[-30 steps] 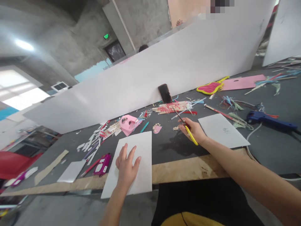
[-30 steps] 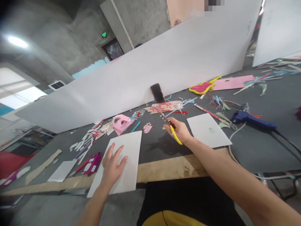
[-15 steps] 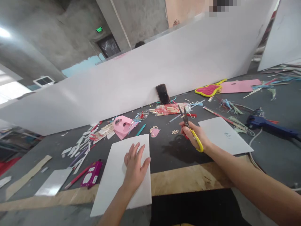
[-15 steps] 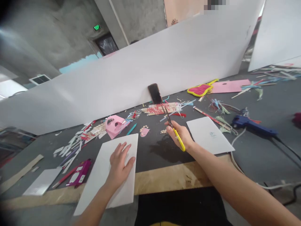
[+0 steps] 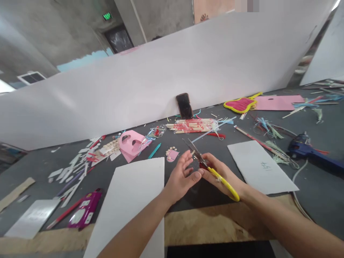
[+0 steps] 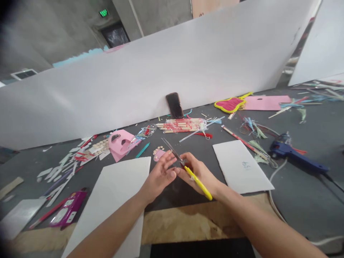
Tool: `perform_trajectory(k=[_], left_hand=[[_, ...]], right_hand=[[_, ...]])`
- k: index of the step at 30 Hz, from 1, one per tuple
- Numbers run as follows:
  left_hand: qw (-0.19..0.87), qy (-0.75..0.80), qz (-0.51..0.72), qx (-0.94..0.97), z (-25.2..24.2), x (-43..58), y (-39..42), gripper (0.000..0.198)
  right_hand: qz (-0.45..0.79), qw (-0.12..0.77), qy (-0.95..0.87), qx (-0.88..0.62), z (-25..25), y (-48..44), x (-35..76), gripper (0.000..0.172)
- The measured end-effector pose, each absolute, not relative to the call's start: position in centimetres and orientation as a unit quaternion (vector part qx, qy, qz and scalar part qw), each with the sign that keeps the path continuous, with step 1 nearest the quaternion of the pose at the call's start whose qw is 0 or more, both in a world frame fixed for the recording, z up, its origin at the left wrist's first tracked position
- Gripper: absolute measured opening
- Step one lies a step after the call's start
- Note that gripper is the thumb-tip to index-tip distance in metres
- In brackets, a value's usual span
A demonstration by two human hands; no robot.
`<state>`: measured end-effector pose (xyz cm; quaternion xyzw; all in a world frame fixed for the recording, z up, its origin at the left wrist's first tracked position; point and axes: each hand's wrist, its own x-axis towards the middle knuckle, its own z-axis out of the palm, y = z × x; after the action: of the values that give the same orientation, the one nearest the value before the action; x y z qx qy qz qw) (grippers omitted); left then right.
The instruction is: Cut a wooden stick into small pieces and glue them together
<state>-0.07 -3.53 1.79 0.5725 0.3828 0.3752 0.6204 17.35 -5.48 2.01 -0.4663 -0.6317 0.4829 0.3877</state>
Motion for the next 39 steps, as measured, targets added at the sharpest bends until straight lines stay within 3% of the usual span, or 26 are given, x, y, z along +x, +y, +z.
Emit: perform_trajectory(k=[3,6,9,11,15,20,27,30,34,37,39], left_hand=[[0.6,0.378,0.393,0.585,1.5,0.0,-3.0,0.064],[0.607,0.37,0.388,0.586,0.8,0.1,-3.0,0.055],[0.624,0.361,0.384,0.577,0.4,0.3,-3.2,0.051],[0.638,0.361,0.379,0.564,0.4,0.3,-3.4,0.052],[0.703,0.336,0.36,0.513,1.2,0.2,-3.8,0.077],[0.754,0.308,0.339,0.472,2.1,0.6,-5.1,0.113],[0.779,0.329,0.332,0.417,2.8,1.8,-6.4,0.118],[0.747,0.369,0.35,0.429,3.0,1.5,-6.5,0.109],[0.691,0.424,0.369,0.454,2.6,0.1,-6.0,0.088],[0.637,0.454,0.33,0.528,1.9,-1.3,-5.1,0.066],[0.535,0.468,0.327,0.623,1.4,-2.1,-4.5,0.049]], right_hand=[[0.445,0.381,-0.62,-0.522,2.2,-5.4,17.4,0.031],[0.443,0.302,-0.635,-0.556,2.3,-5.1,17.8,0.021],[0.47,0.243,-0.649,-0.547,2.3,-4.8,18.2,0.026],[0.495,0.261,-0.643,-0.523,2.2,-4.7,18.3,0.026],[0.563,0.309,-0.617,-0.454,2.5,-5.1,17.7,0.019],[0.59,0.303,-0.623,-0.415,3.4,-5.6,16.8,0.013],[0.498,0.218,-0.682,-0.489,4.9,-5.4,16.9,0.007],[0.49,0.164,-0.682,-0.518,5.2,-5.8,17.2,0.009],[0.611,0.127,-0.57,-0.535,4.2,-6.8,17.6,0.05],[0.682,0.136,-0.505,-0.511,3.5,-7.6,17.3,0.061],[0.705,0.129,-0.484,-0.502,3.3,-7.7,16.8,0.063]])
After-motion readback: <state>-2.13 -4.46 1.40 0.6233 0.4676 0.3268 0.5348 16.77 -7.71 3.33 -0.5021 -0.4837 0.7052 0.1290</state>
